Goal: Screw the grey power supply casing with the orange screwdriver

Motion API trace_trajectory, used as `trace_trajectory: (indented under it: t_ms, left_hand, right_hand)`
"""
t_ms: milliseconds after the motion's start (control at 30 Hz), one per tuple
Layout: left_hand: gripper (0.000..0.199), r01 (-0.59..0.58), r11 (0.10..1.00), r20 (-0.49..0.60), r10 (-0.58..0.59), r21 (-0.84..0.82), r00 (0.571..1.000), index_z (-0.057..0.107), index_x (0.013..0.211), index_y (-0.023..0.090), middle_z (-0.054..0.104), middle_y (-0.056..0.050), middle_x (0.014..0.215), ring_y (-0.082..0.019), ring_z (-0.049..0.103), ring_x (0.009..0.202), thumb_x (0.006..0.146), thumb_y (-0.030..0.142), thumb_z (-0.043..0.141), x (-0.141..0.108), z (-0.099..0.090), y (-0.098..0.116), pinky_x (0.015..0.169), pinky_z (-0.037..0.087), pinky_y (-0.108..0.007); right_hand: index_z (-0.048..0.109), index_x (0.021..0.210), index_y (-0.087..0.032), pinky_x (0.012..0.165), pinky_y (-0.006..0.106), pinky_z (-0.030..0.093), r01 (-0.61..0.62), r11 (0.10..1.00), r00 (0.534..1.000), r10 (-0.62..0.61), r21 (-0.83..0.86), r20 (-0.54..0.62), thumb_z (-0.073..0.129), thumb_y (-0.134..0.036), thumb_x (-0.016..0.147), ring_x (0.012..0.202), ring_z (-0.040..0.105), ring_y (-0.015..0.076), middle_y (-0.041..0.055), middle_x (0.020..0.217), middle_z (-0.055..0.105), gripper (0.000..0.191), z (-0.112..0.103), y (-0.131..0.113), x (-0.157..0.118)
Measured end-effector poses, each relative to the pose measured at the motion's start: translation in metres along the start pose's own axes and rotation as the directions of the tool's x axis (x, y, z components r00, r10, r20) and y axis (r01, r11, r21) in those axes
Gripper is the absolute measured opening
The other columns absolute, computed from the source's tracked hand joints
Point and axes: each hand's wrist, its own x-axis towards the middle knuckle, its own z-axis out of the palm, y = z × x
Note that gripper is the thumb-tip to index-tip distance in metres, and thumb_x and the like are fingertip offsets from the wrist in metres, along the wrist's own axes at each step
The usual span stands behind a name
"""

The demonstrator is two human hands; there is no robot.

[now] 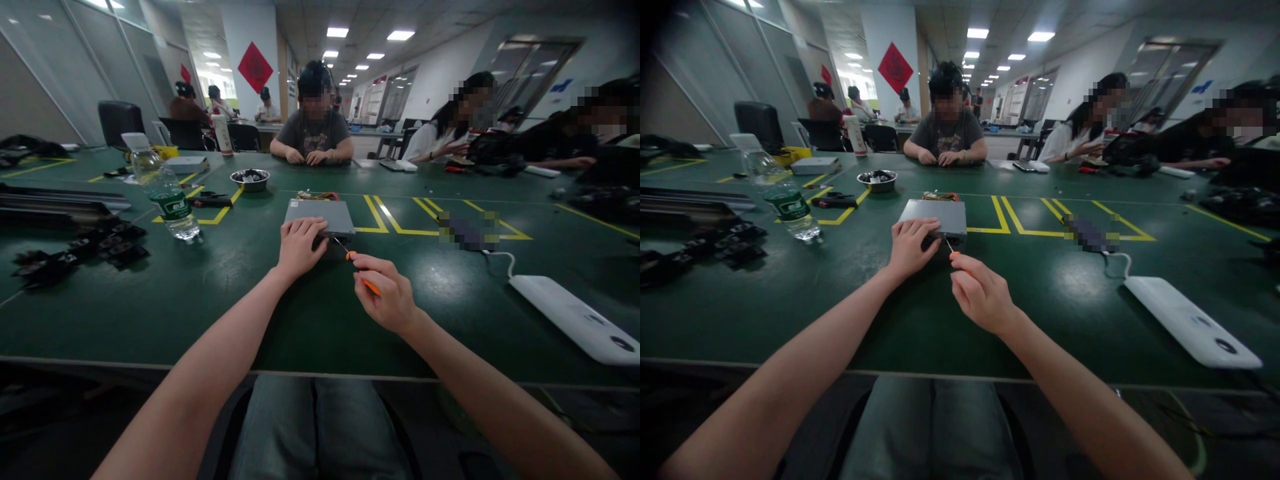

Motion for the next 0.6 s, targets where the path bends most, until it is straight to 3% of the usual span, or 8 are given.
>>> trace_trajectory:
  t_ms: [333,600]
  left_hand:
    - [0.027,-0.007,1.000,0.006,0.007,-0.002,1.000,0.056,0.114,0.027,0.060,-0.001,0.124,-0.021,0.049,0.116,0.089,0.029,0.048,0.000,-0.002,0.000,0.096,0.029,-0.040]
    - [0.026,-0.012,1.000,0.006,0.012,0.002,1.000,0.055,0.114,0.026,0.060,-0.001,0.124,-0.020,0.048,0.116,0.090,0.028,0.045,0.000,-0.004,0.001,0.096,0.028,-0.039]
  right_hand:
    - [0.049,0.092,-0.022,0.067,0.026,0.056,-0.098,0.989,0.993,0.090,-0.108,-0.076,0.059,-0.010,0.074,0.085,0.067,0.0154,0.0039,0.092,0.068,0.024,-0.017,0.013,-0.002]
    - [0.048,0.093,-0.021,0.066,0.025,0.054,-0.071,0.989,0.996,0.065,-0.133,-0.054,0.058,-0.010,0.074,0.084,0.066,0.0155,0.0048,0.094,0.067,0.024,-0.016,0.016,-0.003]
